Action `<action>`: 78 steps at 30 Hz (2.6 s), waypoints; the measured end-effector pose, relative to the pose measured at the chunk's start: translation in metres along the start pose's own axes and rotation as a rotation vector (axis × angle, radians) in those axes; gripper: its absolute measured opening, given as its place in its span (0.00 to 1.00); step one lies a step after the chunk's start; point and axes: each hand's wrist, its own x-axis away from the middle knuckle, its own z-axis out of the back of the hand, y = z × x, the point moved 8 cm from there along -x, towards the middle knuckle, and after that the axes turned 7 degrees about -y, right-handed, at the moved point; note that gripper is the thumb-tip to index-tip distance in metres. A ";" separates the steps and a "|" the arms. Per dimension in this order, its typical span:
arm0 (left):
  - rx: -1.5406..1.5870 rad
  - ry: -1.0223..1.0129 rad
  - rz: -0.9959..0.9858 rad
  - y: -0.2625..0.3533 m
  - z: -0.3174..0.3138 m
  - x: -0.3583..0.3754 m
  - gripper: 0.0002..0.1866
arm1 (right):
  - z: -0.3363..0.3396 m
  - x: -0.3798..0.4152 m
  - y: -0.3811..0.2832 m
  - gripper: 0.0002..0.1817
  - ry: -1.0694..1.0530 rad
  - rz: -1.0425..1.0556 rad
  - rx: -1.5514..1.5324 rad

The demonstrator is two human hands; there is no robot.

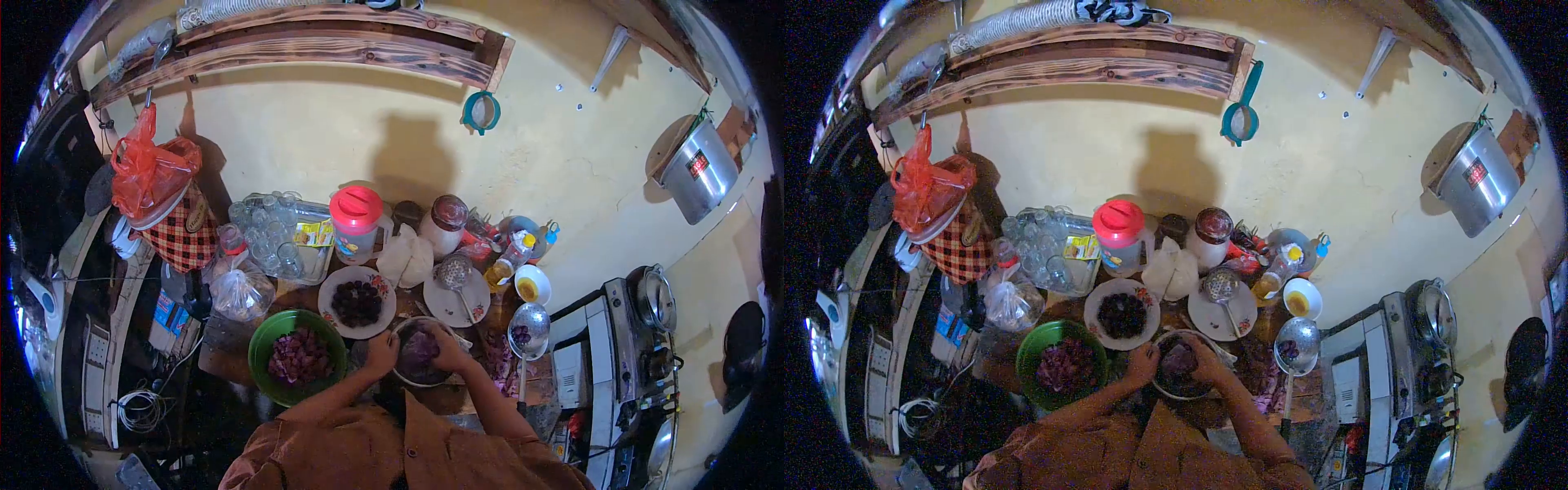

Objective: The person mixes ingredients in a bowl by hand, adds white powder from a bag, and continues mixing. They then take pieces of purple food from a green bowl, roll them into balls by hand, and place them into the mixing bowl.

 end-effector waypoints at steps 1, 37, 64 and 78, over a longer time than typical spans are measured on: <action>0.007 0.022 -0.009 -0.009 -0.005 0.000 0.15 | -0.009 0.000 -0.003 0.47 -0.156 0.028 0.041; 0.030 -0.059 0.050 0.004 -0.003 0.002 0.15 | -0.059 -0.023 0.061 0.24 -0.022 -0.390 0.497; 0.021 -0.071 0.087 0.002 -0.013 0.006 0.14 | -0.053 0.013 0.008 0.44 -0.224 -0.323 0.483; -0.001 -0.007 0.046 -0.006 -0.016 0.003 0.15 | -0.058 -0.015 0.063 0.20 -0.146 -0.549 0.499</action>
